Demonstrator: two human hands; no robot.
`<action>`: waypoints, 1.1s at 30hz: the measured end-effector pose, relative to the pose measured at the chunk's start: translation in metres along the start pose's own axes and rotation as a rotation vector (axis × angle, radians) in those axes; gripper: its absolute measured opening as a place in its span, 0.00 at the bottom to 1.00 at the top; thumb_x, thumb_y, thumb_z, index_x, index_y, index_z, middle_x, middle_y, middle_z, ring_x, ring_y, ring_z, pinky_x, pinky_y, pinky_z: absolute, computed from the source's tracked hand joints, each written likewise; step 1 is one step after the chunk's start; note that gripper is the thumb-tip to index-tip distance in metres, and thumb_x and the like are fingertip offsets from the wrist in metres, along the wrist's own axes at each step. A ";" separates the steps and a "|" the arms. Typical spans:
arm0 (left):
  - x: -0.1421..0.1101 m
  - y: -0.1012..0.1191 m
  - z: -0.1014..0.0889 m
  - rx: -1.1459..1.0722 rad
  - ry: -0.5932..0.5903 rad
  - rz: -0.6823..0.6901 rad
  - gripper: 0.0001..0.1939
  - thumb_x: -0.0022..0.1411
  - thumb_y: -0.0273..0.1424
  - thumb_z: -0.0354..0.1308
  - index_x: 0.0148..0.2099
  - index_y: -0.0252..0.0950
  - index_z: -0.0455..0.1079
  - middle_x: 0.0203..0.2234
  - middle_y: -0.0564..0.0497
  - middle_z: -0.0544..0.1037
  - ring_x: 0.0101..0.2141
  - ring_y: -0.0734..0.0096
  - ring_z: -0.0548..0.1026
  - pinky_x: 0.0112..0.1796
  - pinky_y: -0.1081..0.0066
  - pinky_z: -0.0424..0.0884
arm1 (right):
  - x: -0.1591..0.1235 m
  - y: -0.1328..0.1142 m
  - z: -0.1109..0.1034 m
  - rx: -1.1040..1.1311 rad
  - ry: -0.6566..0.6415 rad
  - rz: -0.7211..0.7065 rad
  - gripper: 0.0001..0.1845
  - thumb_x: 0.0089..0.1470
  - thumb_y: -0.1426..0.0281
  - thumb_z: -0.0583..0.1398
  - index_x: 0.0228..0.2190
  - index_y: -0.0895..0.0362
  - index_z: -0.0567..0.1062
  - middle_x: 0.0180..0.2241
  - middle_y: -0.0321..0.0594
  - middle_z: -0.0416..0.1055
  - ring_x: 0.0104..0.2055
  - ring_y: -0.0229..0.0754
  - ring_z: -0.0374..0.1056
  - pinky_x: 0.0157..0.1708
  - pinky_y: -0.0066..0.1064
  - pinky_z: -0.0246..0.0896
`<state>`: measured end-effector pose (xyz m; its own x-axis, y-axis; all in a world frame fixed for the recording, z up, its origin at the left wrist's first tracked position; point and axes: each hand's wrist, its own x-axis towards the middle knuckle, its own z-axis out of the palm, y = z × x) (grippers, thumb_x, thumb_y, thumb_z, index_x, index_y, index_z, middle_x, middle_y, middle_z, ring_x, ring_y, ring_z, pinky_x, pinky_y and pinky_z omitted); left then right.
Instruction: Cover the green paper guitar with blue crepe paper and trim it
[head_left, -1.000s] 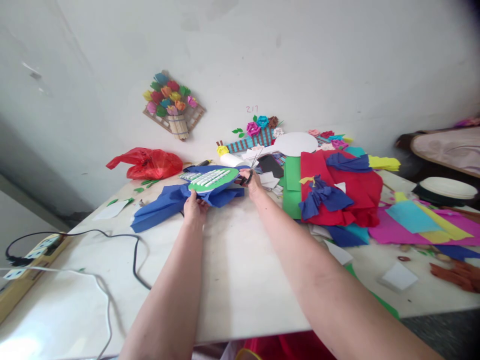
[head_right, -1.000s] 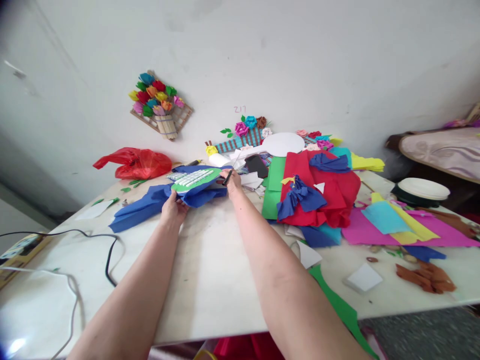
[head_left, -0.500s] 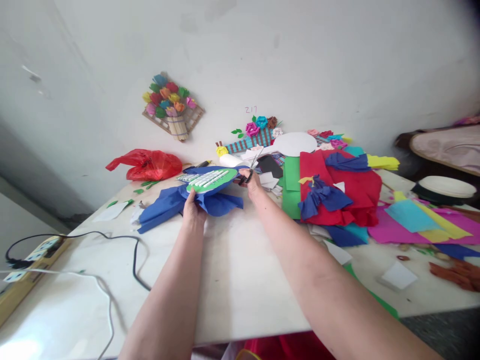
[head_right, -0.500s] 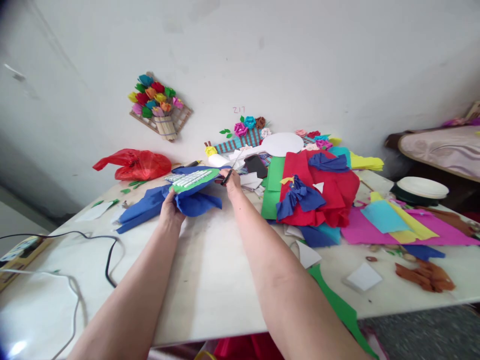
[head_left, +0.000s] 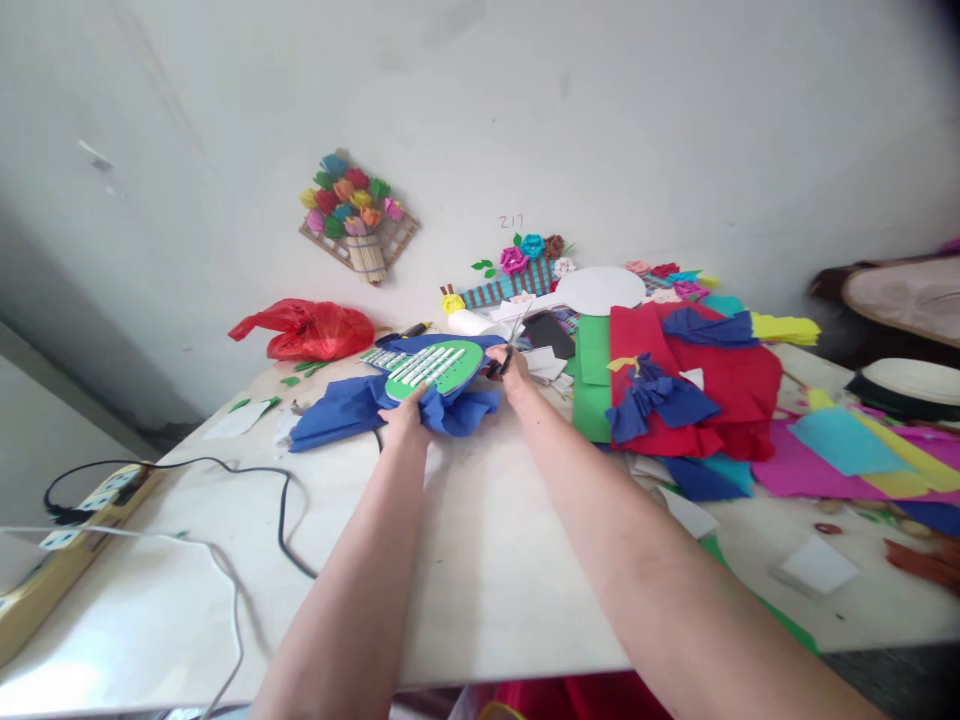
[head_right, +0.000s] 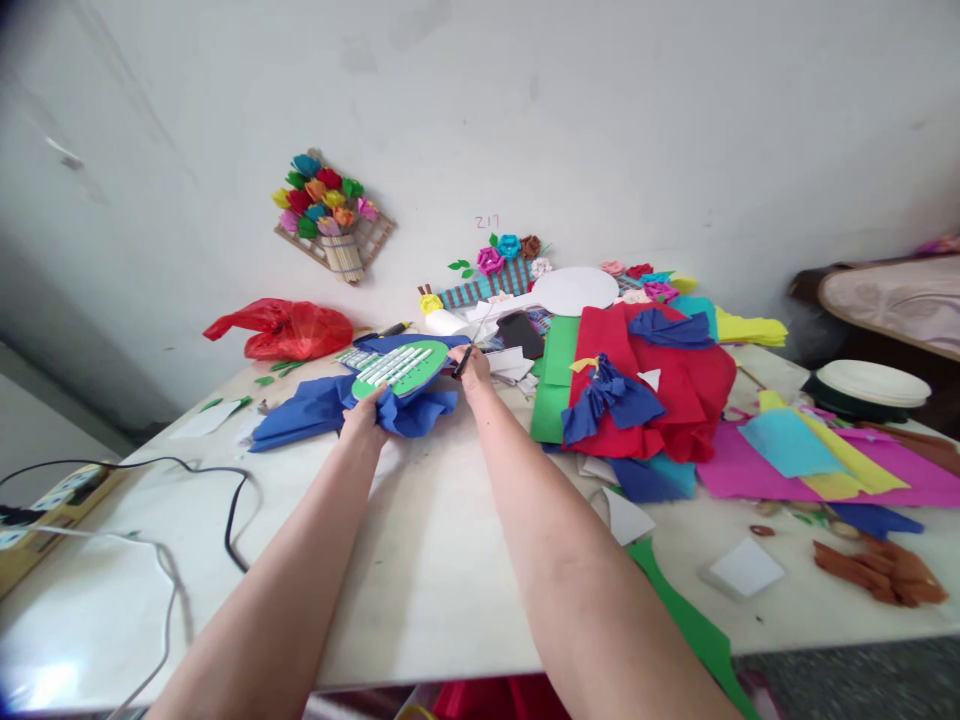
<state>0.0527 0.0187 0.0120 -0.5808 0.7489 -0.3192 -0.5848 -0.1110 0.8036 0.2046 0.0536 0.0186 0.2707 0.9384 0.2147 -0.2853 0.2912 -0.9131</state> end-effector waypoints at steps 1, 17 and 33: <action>0.002 -0.001 -0.001 0.014 -0.020 0.012 0.57 0.43 0.17 0.67 0.66 0.45 0.37 0.59 0.37 0.61 0.44 0.58 0.75 0.30 0.68 0.77 | 0.001 0.001 0.000 0.006 -0.002 0.012 0.03 0.38 0.69 0.58 0.20 0.56 0.70 0.20 0.32 0.65 0.24 0.37 0.63 0.22 0.27 0.59; 0.012 -0.001 -0.016 -0.105 -0.398 0.333 0.33 0.45 0.15 0.64 0.50 0.50 0.64 0.41 0.56 0.75 0.42 0.76 0.76 0.44 0.69 0.72 | 0.018 -0.001 -0.014 0.175 0.074 0.135 0.13 0.38 0.64 0.60 0.29 0.57 0.68 0.18 0.28 0.64 0.18 0.33 0.60 0.18 0.23 0.53; 0.023 0.013 -0.030 -0.079 -0.529 0.119 0.24 0.52 0.19 0.59 0.51 0.43 0.68 0.37 0.51 0.78 0.35 0.71 0.78 0.43 0.66 0.74 | 0.016 -0.006 -0.033 0.431 -0.251 0.356 0.15 0.51 0.55 0.56 0.28 0.54 0.70 0.21 0.37 0.71 0.30 0.42 0.71 0.31 0.34 0.66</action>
<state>0.0154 0.0149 0.0001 -0.2934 0.9523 0.0844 -0.5847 -0.2486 0.7722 0.2412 0.0605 0.0163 -0.1194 0.9918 0.0450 -0.6792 -0.0486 -0.7324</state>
